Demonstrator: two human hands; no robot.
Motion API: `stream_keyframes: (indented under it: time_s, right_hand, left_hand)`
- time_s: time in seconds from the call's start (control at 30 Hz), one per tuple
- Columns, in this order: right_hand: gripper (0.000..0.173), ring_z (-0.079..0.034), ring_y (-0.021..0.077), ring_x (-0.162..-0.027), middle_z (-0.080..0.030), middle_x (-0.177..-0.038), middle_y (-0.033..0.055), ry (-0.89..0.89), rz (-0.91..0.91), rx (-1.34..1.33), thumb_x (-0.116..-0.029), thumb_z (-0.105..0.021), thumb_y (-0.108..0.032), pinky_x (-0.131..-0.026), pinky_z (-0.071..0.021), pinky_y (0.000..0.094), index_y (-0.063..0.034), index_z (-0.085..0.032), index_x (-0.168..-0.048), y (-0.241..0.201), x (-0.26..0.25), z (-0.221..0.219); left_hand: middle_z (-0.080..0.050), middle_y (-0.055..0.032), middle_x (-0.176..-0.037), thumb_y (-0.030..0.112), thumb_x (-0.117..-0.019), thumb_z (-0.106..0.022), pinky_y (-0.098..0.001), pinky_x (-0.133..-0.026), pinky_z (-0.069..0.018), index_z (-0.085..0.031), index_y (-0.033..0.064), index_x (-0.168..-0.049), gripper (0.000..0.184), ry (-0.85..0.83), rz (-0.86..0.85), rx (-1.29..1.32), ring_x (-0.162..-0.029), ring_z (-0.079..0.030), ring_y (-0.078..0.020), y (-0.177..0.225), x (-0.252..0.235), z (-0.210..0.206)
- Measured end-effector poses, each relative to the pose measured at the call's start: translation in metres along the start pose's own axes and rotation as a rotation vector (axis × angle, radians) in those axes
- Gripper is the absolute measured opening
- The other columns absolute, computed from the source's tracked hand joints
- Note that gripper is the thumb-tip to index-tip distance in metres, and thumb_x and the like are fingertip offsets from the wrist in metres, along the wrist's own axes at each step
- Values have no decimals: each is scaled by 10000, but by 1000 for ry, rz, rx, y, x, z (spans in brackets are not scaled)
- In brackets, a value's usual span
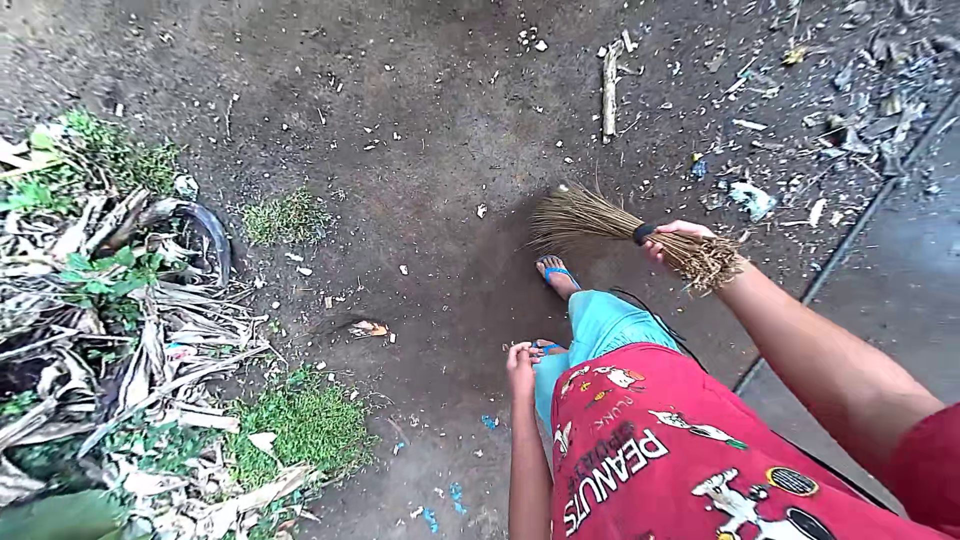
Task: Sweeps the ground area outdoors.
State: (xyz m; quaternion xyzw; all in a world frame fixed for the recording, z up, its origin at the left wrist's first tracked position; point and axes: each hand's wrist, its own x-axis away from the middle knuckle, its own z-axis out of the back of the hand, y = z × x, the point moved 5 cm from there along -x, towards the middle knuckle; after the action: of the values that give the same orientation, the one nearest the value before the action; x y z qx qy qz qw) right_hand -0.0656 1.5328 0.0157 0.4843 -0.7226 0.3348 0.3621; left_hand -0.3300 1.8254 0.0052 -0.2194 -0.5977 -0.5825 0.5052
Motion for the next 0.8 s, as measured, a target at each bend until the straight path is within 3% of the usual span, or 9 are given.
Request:
stream_keyframes:
  time_s: [0.13, 0.23, 0.27, 0.33, 0.43, 0.5, 0.57, 0.7, 0.8]
  right_hand:
    - [318, -622, 82, -622, -625, -751, -14, 43, 47, 14, -1014, -354, -387, -539, -523, 232, -159, -568, -955, 29, 0, -79]
    - [262, -643, 200, -718, -621, -874, 93, 256, -114, 149, -1006, -518, -283, -634, -566, 379, -78, -521, -1169, 100, -1, -148]
    - [304, -647, 223, -759, -622, -921, 112, 272, -194, 178, -990, -562, -278, -660, -567, 405, -65, -527, -1204, 124, -2, -162]
    - [265, -638, 201, -740, -613, -890, 88, 220, -332, 163, -989, -577, -294, -647, -561, 381, -87, -541, -1151, 158, 1, -184]
    - [236, -632, 157, -624, -600, -749, 56, -62, -488, 58, -1054, -461, -330, -578, -563, 309, -107, -528, -1015, 176, -8, -201]
    - [306, -658, 133, -628, -636, -735, 54, -368, -517, -32, -1063, -347, -306, -580, -568, 255, -99, -538, -941, 171, -33, -200]
    - [334, -658, 108, -665, -638, -766, 41, -487, -474, -183, -1064, -346, -287, -621, -562, 200, -100, -570, -901, 149, -55, -189]
    - [302, -682, 145, -768, -677, -865, 54, -561, -104, -321, -1032, -457, -327, -707, -582, 260, -95, -641, -971, 73, -97, -125]
    - [342, -639, 71, -679, -646, -774, 15, -338, 147, -367, -1015, -391, -343, -622, -537, 175, -108, -596, -875, -21, -89, -78]
  left_hand:
    - [-692, -158, -1068, 131, -1106, -354, -335, -642, -497, -578, -46, -1288, 339, 18, 12, 6, -789, -631, -172, 2, 0, -10]
    - [-674, -186, -1098, 133, -1114, -356, -370, -691, -513, -562, -65, -1306, 345, 59, 84, -27, -835, -632, -206, -12, 15, -9]
    - [-659, -210, -1129, 106, -1107, -366, -383, -772, -529, -551, -85, -1313, 336, 83, 102, -50, -899, -634, -220, -14, 26, -8]
    - [-572, -322, -1285, 46, -1101, -351, -444, -1014, -470, -494, -151, -1337, 339, 91, 114, 13, -1133, -583, -304, -32, 39, -3]
    - [-617, -285, -1172, 85, -1110, -365, -412, -934, -503, -528, -157, -1282, 338, 171, 149, 112, -1011, -609, -252, -67, 43, 4]
    - [-664, -206, -1068, 116, -1114, -353, -350, -808, -521, -559, -123, -1255, 346, 208, 201, 104, -870, -623, -180, -71, 45, 10]
    - [-682, -194, -1061, 132, -1115, -369, -350, -751, -512, -575, -102, -1266, 346, 221, 231, 86, -829, -621, -176, -70, 46, 15]
    - [-671, -184, -1028, 118, -1109, -378, -332, -770, -526, -563, -107, -1262, 329, 181, 164, 38, -812, -621, -165, -48, 39, 15]
    - [-670, -176, -1049, 127, -1110, -359, -335, -701, -522, -561, -86, -1280, 339, 153, 102, 10, -799, -629, -174, -26, 33, 17]
